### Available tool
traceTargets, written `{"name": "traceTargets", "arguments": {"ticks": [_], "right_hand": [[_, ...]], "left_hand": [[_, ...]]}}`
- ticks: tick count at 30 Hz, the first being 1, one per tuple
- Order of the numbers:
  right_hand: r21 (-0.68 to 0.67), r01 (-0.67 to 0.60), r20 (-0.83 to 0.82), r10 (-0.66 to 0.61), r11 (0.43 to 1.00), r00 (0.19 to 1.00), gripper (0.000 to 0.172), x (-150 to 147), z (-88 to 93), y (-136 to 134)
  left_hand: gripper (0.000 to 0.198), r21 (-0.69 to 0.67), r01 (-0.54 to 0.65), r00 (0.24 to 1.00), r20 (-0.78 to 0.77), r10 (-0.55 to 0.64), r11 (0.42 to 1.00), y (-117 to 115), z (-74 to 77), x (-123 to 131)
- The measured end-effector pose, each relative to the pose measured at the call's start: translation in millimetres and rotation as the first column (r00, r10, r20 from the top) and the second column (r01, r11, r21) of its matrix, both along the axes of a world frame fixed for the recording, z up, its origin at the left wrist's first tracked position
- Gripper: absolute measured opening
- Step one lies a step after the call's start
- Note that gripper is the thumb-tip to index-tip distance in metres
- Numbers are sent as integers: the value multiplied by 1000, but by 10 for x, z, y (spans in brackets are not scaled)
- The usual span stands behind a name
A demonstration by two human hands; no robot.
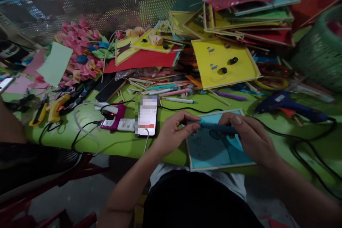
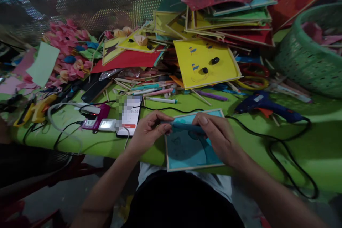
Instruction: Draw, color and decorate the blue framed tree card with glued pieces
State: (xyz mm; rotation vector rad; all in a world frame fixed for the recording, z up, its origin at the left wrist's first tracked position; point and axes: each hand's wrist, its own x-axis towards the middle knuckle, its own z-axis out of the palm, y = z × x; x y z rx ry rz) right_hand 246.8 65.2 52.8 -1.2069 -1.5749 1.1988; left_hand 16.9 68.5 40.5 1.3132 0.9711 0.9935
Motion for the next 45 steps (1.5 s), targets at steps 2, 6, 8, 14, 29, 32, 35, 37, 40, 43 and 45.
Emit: {"name": "traceTargets", "arguments": {"ticks": [2, 6, 8, 14, 29, 32, 35, 37, 40, 43, 45], "right_hand": [[-24, -9, 2, 9, 1000, 1000, 54, -1, -12, -13], [-43, -30, -8, 29, 999, 1000, 55, -11, -10, -29], [-49, -26, 12, 26, 998, 1000, 54, -16, -6, -33], [-153, 46, 82, -34, 987, 996, 55, 23, -50, -60], [196, -332, 245, 282, 922, 928, 47, -88, -21, -27], [255, -348, 310, 265, 902, 913, 49, -98, -41, -21], [295, -357, 360, 243, 886, 901, 52, -110, -58, -21], [314, -359, 383, 229, 879, 895, 53, -113, -68, -22], [356, -367, 422, 202, 860, 884, 56, -112, -89, -27], [390, -390, 487, 172, 834, 856, 59, -107, -107, -42], [410, -401, 518, 152, 819, 841, 58, -105, -106, -57]], "left_hand": [[25, -1, 4, 1000, -13, -4, 1000, -15, 4, -12], [22, 46, 3, 998, -63, 0, 999, -35, 21, -40], [20, 77, 1, 997, -79, 5, 997, -45, 34, -47], [15, 192, 23, 990, -139, 3, 981, -77, 64, -42], [25, 268, 22, 965, -258, 50, 963, -137, 95, -44], [28, 204, -6, 958, -279, 64, 979, -159, 72, -46], [32, 152, -66, 954, -281, 107, 986, -196, 50, -29], [32, 164, -96, 952, -272, 139, 982, -212, 32, -16], [32, 206, -87, 950, -278, 144, 975, -202, -7, -22], [29, 262, -8, 947, -309, 92, 965, -157, -52, -67], [24, 298, 34, 943, -325, 68, 954, -132, -71, -98]]}}
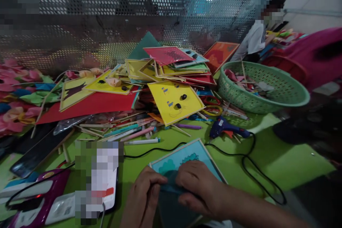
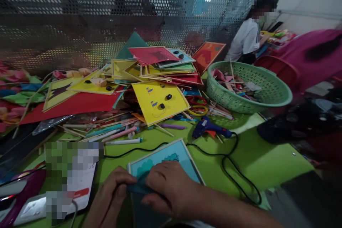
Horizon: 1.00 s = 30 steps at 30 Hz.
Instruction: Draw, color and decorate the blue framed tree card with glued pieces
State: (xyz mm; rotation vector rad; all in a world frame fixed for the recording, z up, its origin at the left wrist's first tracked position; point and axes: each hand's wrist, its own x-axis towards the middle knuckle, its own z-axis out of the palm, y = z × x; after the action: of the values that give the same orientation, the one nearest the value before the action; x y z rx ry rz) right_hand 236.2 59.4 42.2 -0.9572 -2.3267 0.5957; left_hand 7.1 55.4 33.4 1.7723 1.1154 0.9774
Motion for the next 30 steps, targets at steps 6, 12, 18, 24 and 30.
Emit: {"name": "traceTargets", "arguments": {"ticks": [6, 12, 18, 24, 30], "right_hand": [[0, 39, -48, -39, 999, 998, 53, -17, 55, -20], [-45, 61, -156, -68, 997, 985, 36, 78, 29, 17], [-36, 314, -83, -316, 949, 945, 18, 263, 94, 130], [87, 349, 86, -356, 933, 931, 27, 237, 134, 422], [225, 300, 217, -347, 927, 912, 30, 140, -8, 778]], "left_hand": [[21, 68, 48, 997, 57, -52, 997, -14, 37, 22], [36, -29, -47, 988, 148, 50, 999, -76, 86, 65], [49, -107, -149, 931, 321, 176, 983, -101, 62, 55], [26, 85, 160, 986, 38, -164, 983, -49, 52, 102], [19, 343, 360, 932, -168, -321, 868, -50, -329, 328]]}}
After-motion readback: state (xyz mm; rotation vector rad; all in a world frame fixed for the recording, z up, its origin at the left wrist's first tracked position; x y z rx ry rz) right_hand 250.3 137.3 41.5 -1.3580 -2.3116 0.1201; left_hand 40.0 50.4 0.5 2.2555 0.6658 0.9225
